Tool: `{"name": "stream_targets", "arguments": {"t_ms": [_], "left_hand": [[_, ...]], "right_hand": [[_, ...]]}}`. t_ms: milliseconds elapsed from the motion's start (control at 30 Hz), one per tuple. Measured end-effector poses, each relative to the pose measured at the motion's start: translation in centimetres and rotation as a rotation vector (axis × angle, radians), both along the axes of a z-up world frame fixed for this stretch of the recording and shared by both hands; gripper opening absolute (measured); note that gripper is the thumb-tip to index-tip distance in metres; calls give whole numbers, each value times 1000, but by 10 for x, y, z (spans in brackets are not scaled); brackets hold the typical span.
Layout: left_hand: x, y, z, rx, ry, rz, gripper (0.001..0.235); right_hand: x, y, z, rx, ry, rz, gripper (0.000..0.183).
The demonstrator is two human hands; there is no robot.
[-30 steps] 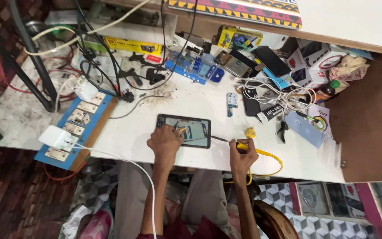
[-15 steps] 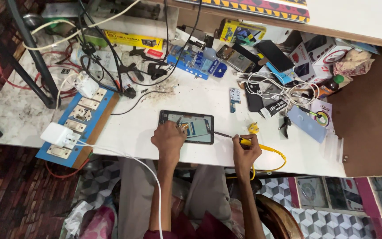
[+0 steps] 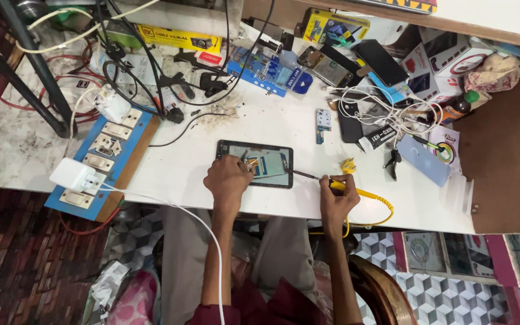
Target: The person uses a soldering iron and tweezers to work on a small electronic component placed on a tablet screen. They repeatedly heat and adjust the component while seated at a cluttered workbench.
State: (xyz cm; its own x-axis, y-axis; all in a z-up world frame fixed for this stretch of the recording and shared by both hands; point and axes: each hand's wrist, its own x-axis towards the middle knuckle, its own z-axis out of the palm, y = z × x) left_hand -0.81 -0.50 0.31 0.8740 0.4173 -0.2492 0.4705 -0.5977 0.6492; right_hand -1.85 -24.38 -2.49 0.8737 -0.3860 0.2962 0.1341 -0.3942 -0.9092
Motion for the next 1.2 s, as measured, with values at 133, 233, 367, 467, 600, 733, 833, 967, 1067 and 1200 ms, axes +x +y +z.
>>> {"name": "stream_targets", "arguments": {"t_ms": [133,233,367,467,600,733,833,967,1067,1200], "left_hand": [[-1,-2,1,-10,-8,6,15],[-2,-3,1,-11,-3,7,14],[-2,-2,-1,-7,-4,8,16],[-1,-3,-4,23,-16,1,17],[-3,-3,-6,54,-53,5,19],[-3,-4,-8,52,-61,7,18],[-2,-3,-8,54,-58,8,16],[2,4,-9,25,-47,8,14],[0,7,-11,7,-28,0,13],[3,10,-6,-11,17,1,18]], "right_hand": [[2,-1,0,-23,-12,2,20],[1,-2,-1,-7,-27,8,20],[1,-1,-2,-5,-36,11,22],[0,-1,-2,14,-36,21,22],[1,-1,-3,43,-61,47,23],[0,-1,-3,-2,-71,35,23],[-1,-1,-1,2,-57,34,22],[1,-1,1,-28,-34,22,22],[-2,-2,-2,-46,-23,17,21],[2,-2,-2,-38,-43,23,22]]}}
